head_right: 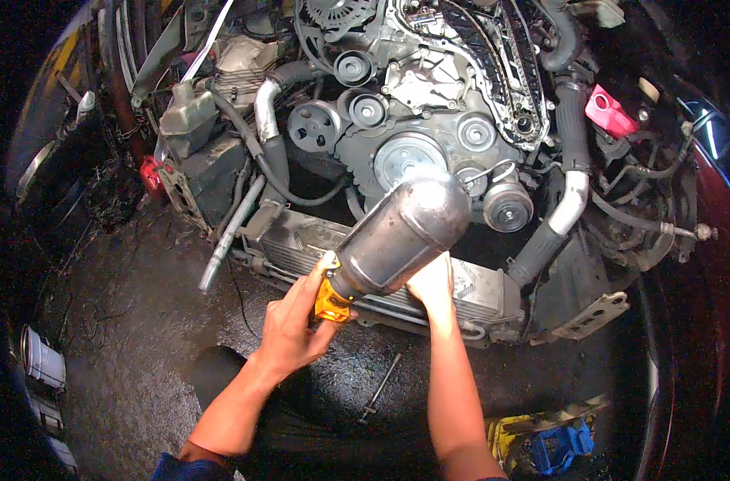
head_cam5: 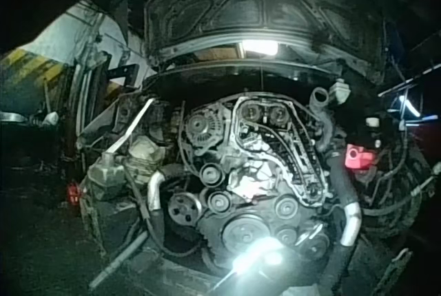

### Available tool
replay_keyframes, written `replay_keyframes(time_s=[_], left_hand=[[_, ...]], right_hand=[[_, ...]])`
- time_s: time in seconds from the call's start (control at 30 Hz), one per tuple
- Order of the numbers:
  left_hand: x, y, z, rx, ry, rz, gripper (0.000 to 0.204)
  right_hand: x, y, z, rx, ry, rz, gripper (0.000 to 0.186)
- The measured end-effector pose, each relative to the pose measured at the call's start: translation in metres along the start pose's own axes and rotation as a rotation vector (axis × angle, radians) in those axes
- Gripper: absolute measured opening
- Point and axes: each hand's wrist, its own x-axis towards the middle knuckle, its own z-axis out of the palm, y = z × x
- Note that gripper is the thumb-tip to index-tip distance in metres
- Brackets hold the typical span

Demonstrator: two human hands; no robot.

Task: The person holds a work light to illuminate the exposed timing chain and pulleys of an engine while pointing at various parts and moving cables aside.

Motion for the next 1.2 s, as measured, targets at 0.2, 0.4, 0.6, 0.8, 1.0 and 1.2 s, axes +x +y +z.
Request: replay_keyframes(time_s=[0.2, 0.4, 0.6, 0.8, 1.0, 1.2], left_hand=[[-0.001, -0.001, -0.002, 0.0, 0.007, 0.006, 0.086], [0.0, -0.002, 0.001, 0.0, -0.004, -0.005, 0.086], [0.002, -0.002, 0.005, -0.011, 0.052, 0.069, 0.096], [-0.001, -0.006, 0.002, 0.018, 0.05, 0.052, 0.096], [0.0, -0.005, 0.003, 0.015, 0.045, 0.049, 0.094], [0.001, -0.005, 0.003, 0.013, 0.061, 0.064, 0.093]], right_hand=[[-0.001, -0.01, -0.005, 0.075, 0.002, 0.006, 0.028], [0.0, -0.005, -0.002, 0.074, 0.021, 0.002, 0.026], [-0.002, 0.018, 0.008, 0.108, 0.084, 0.009, 0.025], [0.0, -0.008, -0.001, 0.052, 0.012, 0.079, 0.025], [0.0, -0.006, -0.004, 0.024, -0.006, 0.067, 0.023], [0.001, -0.004, -0.002, 0.005, 0.009, 0.029, 0.021]])
